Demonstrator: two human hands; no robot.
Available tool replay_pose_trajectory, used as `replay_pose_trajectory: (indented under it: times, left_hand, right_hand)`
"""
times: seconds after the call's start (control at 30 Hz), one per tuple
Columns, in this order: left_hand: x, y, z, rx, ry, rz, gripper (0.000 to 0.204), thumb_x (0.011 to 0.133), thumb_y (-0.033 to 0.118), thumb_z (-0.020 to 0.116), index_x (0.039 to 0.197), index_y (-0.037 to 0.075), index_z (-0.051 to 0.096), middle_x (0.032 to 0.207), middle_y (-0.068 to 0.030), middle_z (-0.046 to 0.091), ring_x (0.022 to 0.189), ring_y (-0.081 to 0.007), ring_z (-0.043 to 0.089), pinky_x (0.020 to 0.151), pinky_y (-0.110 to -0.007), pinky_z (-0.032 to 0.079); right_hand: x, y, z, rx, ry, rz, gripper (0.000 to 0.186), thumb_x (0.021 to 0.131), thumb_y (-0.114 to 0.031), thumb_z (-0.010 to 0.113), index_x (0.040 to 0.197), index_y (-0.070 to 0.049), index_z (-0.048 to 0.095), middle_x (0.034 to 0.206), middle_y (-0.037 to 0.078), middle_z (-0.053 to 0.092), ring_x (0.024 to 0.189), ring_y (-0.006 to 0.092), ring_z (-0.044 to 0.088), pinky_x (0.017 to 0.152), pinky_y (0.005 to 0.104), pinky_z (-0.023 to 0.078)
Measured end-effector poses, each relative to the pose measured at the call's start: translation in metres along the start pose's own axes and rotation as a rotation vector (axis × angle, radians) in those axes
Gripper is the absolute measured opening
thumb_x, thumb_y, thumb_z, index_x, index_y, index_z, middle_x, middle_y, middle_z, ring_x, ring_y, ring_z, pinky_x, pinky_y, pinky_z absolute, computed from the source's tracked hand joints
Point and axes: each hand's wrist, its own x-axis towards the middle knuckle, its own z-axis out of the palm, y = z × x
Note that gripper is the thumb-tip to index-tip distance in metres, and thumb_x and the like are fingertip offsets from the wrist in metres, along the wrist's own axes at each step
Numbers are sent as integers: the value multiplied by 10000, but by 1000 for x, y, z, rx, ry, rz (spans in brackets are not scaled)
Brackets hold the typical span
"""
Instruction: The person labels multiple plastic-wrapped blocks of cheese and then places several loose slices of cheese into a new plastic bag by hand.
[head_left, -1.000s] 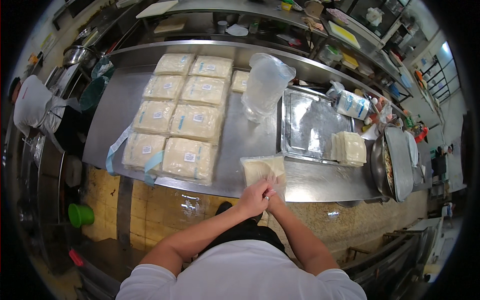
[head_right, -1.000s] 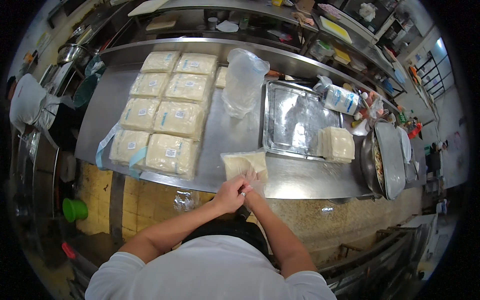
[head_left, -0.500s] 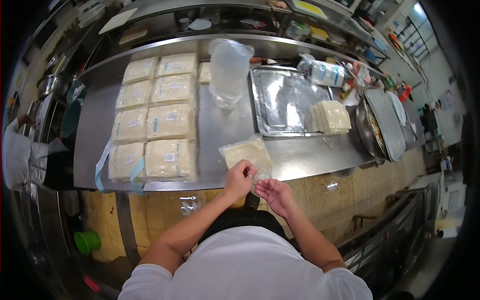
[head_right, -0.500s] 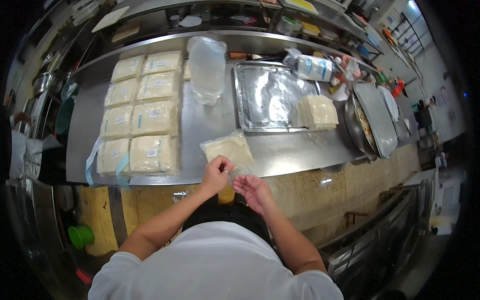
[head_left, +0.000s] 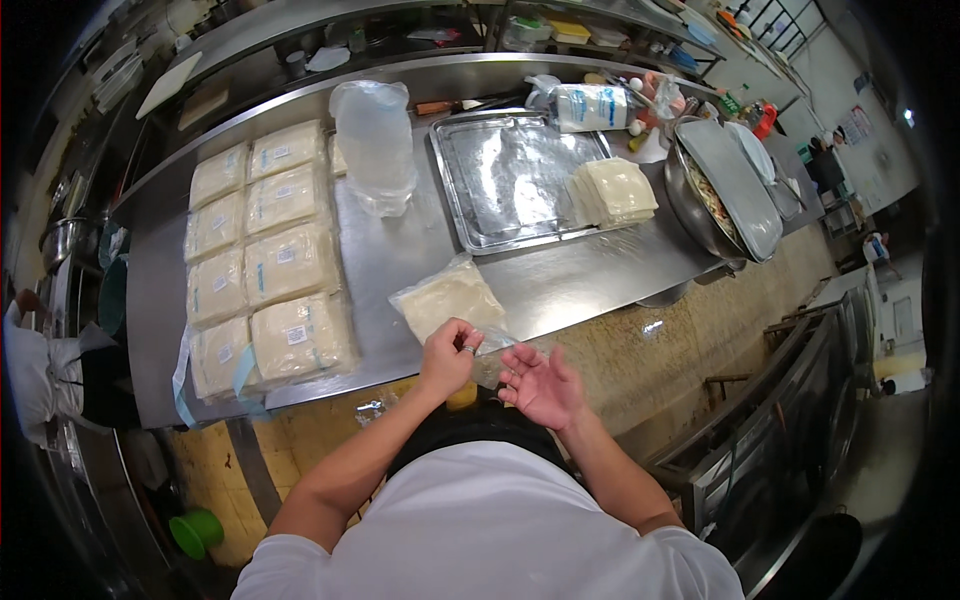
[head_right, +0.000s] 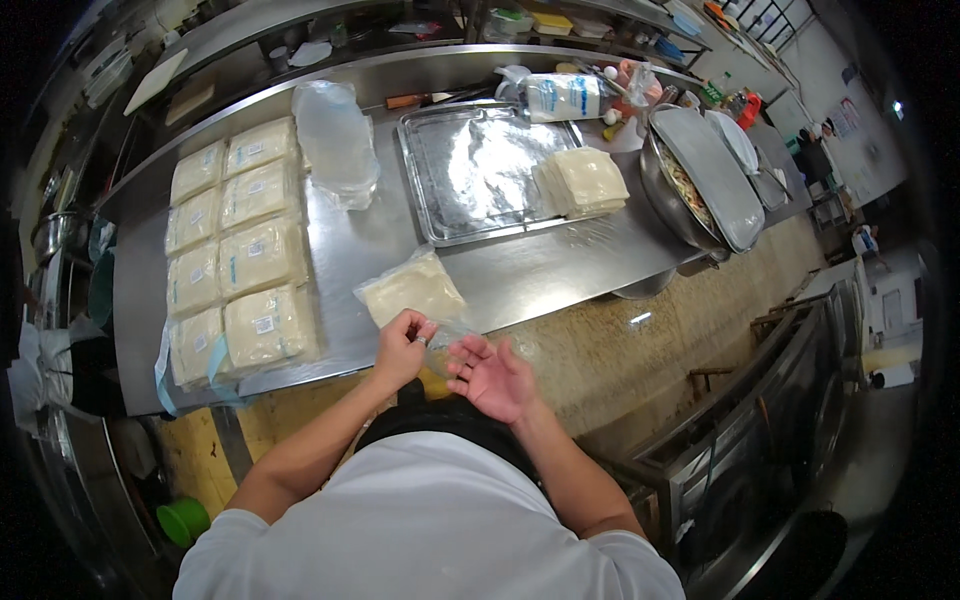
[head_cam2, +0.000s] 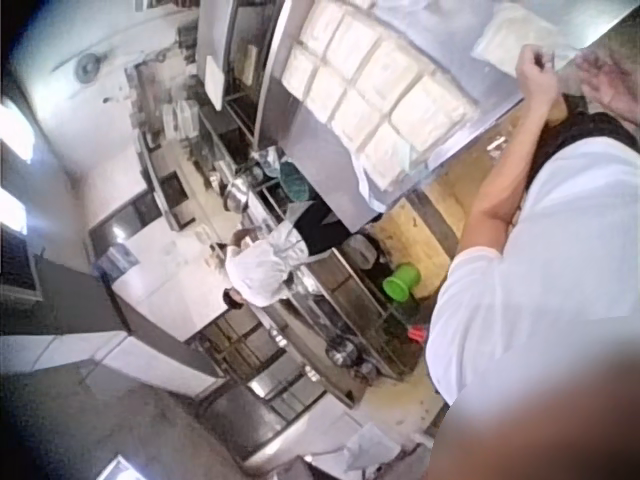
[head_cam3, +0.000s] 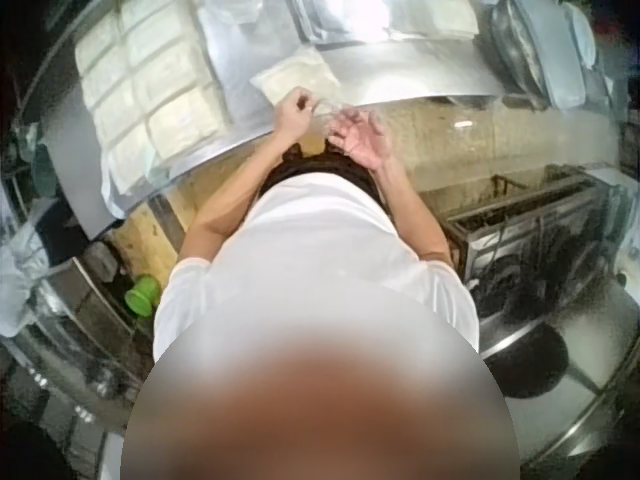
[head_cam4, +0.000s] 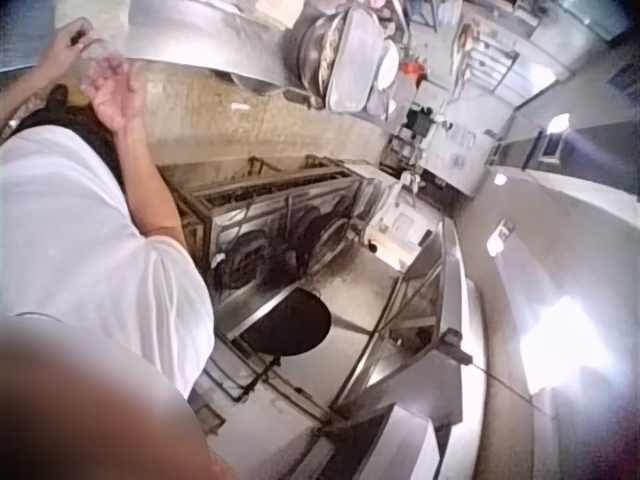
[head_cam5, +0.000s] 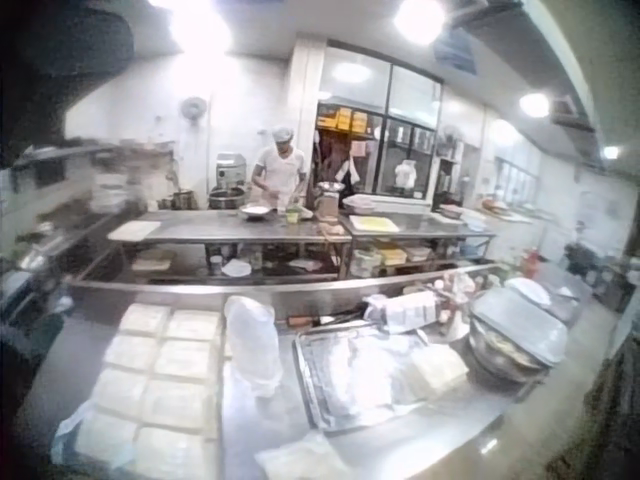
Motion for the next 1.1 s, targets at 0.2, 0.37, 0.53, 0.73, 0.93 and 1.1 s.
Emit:
replay_pose_trajectory:
  times: [0.2,0.37,0.53,0.73,0.93,1.1]
  left_hand:
    - [3,-9,0,-38,-14,-26,154,909,128,709,862,12,619,661,-41,591,586,-111,519,554,-295,445]
    - [4,-3,-2,-23,-18,-23,146,911,109,705,854,8,615,655,-26,577,581,-95,495,548,-279,431]
    - [1,-8,-2,-35,-41,-38,137,912,94,700,848,12,611,654,-15,568,582,-88,486,549,-271,425]
    - [-7,-3,3,9,-107,-64,144,925,87,697,845,24,595,668,49,522,607,-42,436,543,-225,378]
    - [-8,0,7,3,-129,-83,126,909,92,702,868,8,616,663,-16,578,595,-88,494,566,-269,435]
    - [-7,6,1,124,-104,-40,129,912,111,699,889,6,628,662,-49,584,580,-116,497,566,-288,438]
  right_hand:
    - [6,-4,12,-140,-216,59,740,839,-657,648,1282,-67,597,1279,140,604,1147,298,601,950,462,510]
    - [5,-16,-16,-268,81,-5,704,838,-675,631,1130,-35,632,1123,139,660,925,253,668,813,393,556]
    - [0,-52,-101,-896,1169,-57,760,832,-752,583,1012,-14,608,971,122,661,755,234,659,623,379,577]
    - [9,-70,-135,-1065,1318,-33,905,875,-697,590,1267,112,491,933,138,635,720,218,644,576,374,561]
    - [-46,-40,-166,-956,1400,60,781,895,-638,611,1188,84,544,926,129,638,703,225,646,590,376,557]
    - [-43,-30,-127,-1114,1110,-185,463,956,-426,636,965,36,646,823,100,668,656,177,631,603,315,534]
